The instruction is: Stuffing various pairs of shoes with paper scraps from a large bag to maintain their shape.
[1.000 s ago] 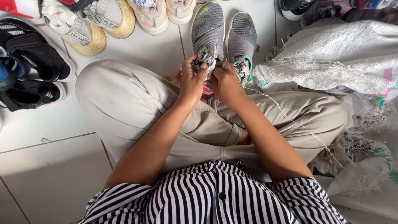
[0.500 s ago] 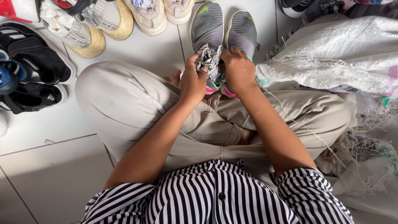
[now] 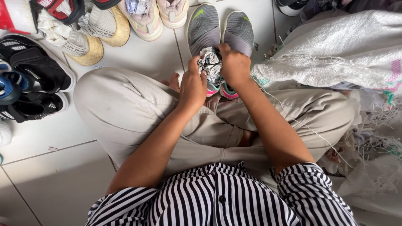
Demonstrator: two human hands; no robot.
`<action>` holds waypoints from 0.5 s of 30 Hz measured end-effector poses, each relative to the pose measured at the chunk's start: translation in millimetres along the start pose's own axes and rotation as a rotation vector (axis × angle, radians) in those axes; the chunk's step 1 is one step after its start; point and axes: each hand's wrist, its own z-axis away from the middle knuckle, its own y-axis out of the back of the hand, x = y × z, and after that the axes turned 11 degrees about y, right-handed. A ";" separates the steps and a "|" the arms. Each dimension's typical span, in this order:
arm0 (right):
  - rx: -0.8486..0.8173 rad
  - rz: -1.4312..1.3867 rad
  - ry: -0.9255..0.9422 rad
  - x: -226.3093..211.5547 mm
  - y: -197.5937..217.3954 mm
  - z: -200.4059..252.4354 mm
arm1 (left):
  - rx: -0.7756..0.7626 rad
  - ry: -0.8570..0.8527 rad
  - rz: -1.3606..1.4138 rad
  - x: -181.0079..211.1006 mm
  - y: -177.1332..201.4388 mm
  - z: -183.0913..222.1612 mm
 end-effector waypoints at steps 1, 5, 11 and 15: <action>0.103 -0.161 0.013 2.5 -3.4 4.4 | 0.006 -0.005 -0.057 0.8 0.9 0.3; 0.305 -1.246 -0.309 -1.2 60.6 15.0 | 0.047 -0.026 -0.167 -1.4 -2.0 0.8; 0.299 -0.912 -0.091 68.5 149.2 117.5 | 0.030 0.022 0.068 0.7 6.7 -1.7; 0.327 -0.452 -0.429 73.8 216.2 218.5 | 0.070 0.046 0.192 9.6 19.7 3.3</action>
